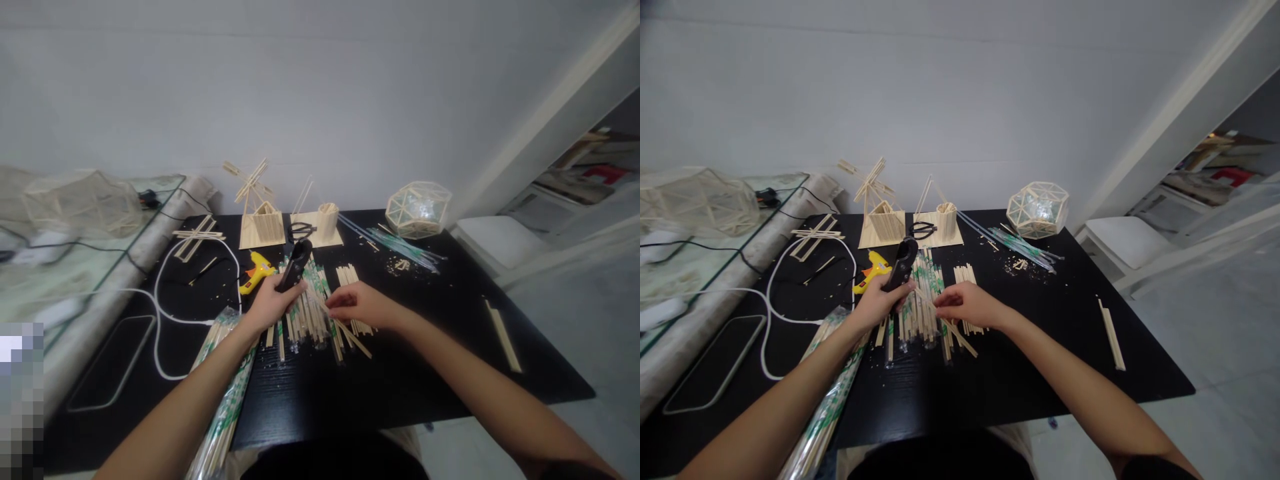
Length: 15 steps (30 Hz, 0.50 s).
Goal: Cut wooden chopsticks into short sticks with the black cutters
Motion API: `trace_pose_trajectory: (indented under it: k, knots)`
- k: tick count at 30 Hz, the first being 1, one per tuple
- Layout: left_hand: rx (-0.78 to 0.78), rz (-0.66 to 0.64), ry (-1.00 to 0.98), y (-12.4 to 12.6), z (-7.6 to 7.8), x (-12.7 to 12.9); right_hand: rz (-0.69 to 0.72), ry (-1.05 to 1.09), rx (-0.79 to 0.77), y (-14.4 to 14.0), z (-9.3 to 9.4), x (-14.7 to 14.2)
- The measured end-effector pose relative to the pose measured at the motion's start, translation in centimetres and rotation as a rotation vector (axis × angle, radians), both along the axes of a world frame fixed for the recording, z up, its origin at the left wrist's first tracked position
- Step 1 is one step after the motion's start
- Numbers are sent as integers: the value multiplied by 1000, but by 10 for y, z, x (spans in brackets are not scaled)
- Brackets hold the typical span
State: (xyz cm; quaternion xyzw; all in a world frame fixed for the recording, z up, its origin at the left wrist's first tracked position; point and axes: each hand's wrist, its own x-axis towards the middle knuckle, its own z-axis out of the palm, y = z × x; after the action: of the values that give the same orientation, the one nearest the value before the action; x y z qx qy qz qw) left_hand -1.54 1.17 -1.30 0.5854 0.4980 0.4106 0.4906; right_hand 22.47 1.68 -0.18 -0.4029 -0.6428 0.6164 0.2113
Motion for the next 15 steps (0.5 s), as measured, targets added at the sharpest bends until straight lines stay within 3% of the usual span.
trace_pose_trajectory:
  k: [4,8,15]
  knots:
    - [-13,-10,-10,0,1,0,9,41,-83,-3,-8,-3]
    - [-43,-14,-3,4,-1,-4,-33,41,-99,-3,-3,4]
    - [-93,102,277,12,-8,-10,-223,159,-106,4,-7,22]
